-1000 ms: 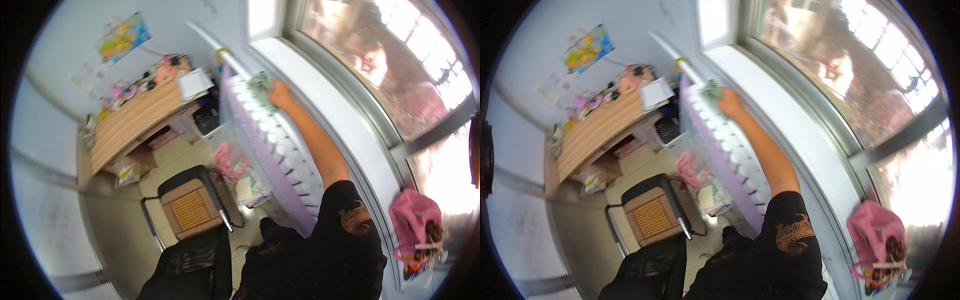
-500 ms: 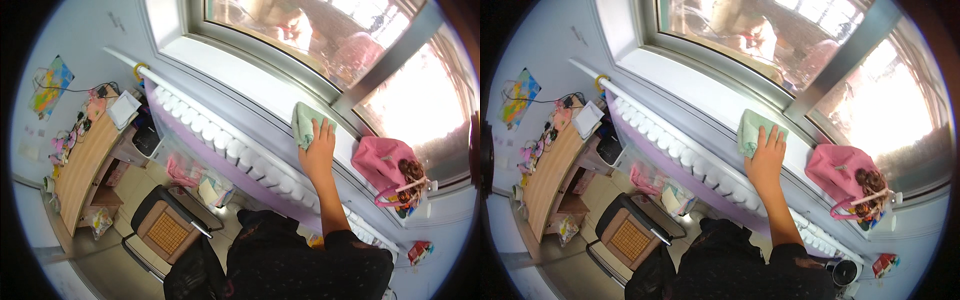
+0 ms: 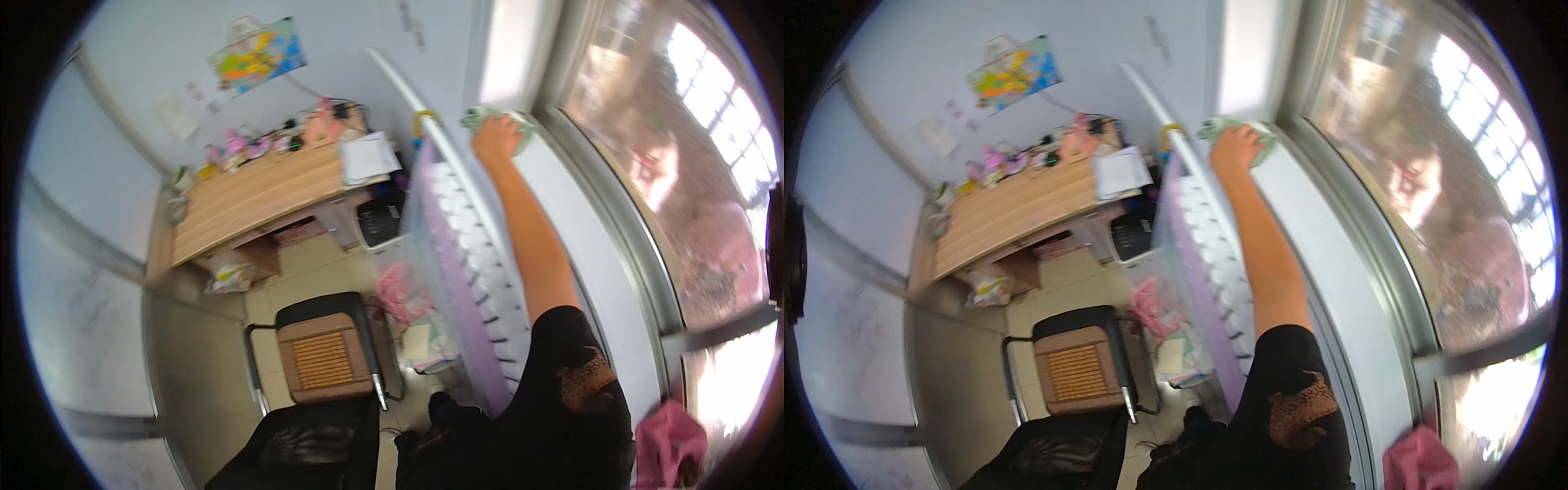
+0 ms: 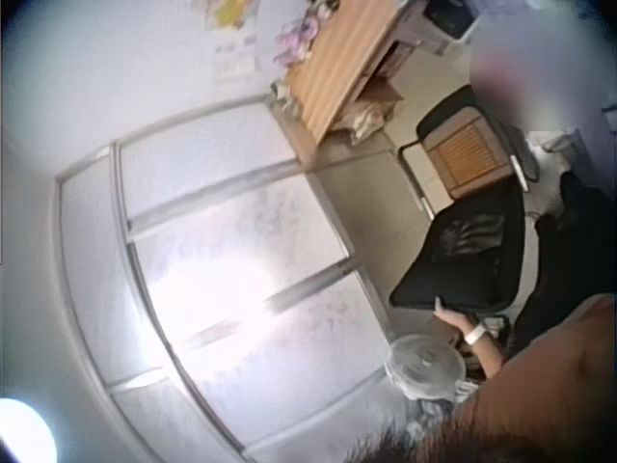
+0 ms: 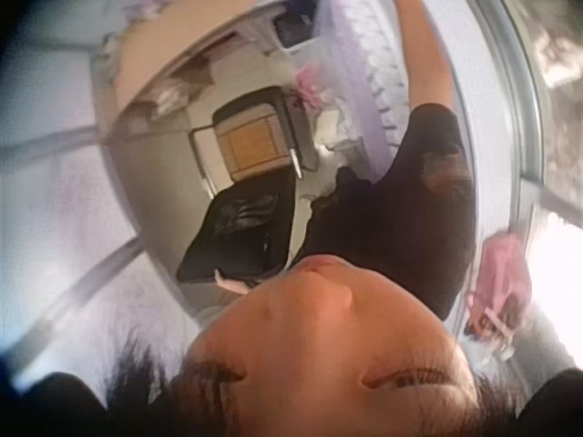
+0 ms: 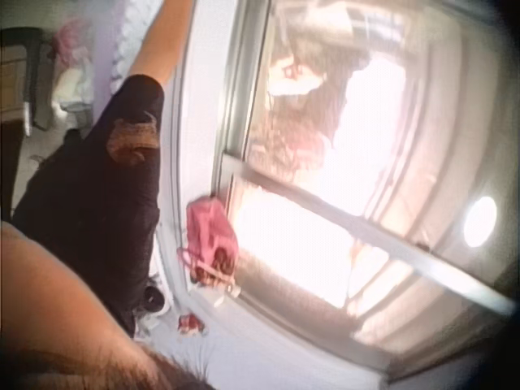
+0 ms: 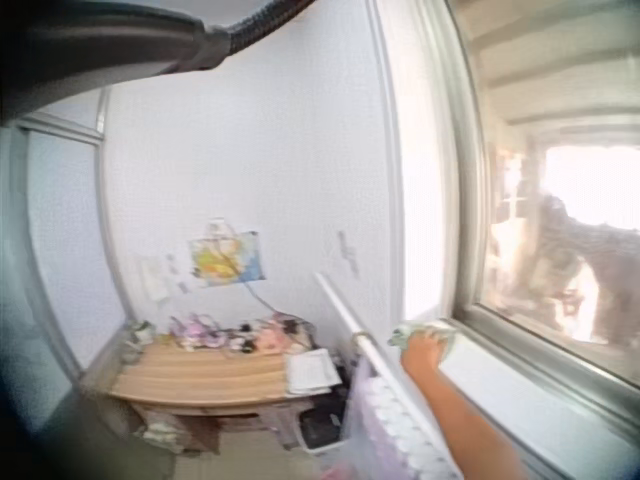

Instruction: The person wipes various surfaces in a room using a green cloth. They clean a radiator, a wardrobe door, a desk, a chair, and a small table, moving items like a pink lamp and a basket to reach the surfaces underneath.

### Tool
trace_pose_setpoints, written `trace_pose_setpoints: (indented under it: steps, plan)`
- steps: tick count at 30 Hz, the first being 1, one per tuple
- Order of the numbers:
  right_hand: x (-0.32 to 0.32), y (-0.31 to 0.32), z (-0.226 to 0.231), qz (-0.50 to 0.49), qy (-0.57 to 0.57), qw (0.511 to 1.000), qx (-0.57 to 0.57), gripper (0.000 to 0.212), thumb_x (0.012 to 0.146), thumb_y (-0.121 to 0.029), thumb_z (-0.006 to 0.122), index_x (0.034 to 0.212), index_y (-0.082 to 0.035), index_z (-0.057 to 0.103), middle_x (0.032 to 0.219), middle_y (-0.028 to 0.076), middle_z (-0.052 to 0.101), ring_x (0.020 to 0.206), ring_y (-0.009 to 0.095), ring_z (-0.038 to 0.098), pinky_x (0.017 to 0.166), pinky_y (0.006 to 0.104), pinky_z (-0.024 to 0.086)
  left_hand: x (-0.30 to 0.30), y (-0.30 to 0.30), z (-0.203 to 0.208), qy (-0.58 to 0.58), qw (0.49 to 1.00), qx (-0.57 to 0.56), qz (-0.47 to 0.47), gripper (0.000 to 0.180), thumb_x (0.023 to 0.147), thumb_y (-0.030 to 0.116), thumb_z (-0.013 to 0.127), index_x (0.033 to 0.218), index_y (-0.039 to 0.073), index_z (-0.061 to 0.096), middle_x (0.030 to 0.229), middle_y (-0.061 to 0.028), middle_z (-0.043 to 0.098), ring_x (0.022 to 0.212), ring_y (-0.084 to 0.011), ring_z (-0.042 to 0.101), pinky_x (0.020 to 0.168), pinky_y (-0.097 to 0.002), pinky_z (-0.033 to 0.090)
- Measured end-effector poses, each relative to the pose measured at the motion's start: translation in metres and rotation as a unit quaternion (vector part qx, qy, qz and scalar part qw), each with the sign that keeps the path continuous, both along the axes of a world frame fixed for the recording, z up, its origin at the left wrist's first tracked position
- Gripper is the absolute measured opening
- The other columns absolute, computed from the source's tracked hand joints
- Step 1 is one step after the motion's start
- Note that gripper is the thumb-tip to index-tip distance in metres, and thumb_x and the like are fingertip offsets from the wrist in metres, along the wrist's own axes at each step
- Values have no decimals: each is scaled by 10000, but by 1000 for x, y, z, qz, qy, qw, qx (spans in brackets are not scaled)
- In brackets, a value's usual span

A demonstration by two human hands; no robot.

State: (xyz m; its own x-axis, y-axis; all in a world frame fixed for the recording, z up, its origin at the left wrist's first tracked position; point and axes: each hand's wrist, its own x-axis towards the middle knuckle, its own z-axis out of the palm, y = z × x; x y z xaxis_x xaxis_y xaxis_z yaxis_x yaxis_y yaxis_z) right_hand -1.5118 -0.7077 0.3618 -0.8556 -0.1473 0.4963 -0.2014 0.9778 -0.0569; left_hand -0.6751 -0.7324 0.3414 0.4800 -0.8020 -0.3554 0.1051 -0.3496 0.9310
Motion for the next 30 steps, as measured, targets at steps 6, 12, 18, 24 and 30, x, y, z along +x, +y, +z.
trace_pose_setpoints:
  steps: [6, 12, 18, 24, 30]
  plan:
    - [-8, -8, -16, 54, 43, 998, 3, 315, 816, -201, 564, 1046, 7, 624, 1074, 191, 590, 1014, 462, 549, 883, 595, 410, 9, -12, -6, -1, 999, 38, -9, 604, 915, 373, 462, 1276, -111, 470, 1301, -258, 490, 1117, -405, 503, 958, -503, 423]
    - [126, 114, 10, 133, 19, 985, -107, 276, 714, 9, 607, 990, 13, 593, 977, 165, 620, 970, 398, 576, 859, 497, 457, -14, 11, 8, 20, 999, 50, 4, 660, 867, 392, 534, 1312, -92, 473, 1335, -249, 493, 1170, -384, 515, 999, -484, 421]
    - [280, 242, 15, 65, 33, 993, -91, 492, 718, 79, 583, 1207, 29, 562, 1344, 205, 516, 1286, 444, 423, 1061, 509, 346, -10, 7, -7, 31, 999, 18, -5, 630, 866, 402, 547, 1279, -72, 512, 1301, -211, 534, 1140, -356, 551, 989, -453, 452]
    - [367, 271, -74, 231, -61, 970, -51, 539, 730, 92, 561, 1265, 24, 545, 1451, 204, 422, 1375, 461, 307, 1109, 582, 234, -8, 0, -4, 51, 999, 14, -8, 584, 884, 359, 539, 1276, -74, 527, 1277, -199, 573, 1113, -323, 587, 1002, -416, 461]
    - [361, 213, -141, 253, -107, 958, -82, 584, 711, 99, 582, 1287, 20, 525, 1463, 209, 398, 1385, 450, 274, 1120, 553, 230, 24, -7, -15, 140, 990, 0, -33, 516, 889, 323, 545, 1240, -55, 547, 1265, -171, 583, 1115, -326, 584, 994, -425, 464]
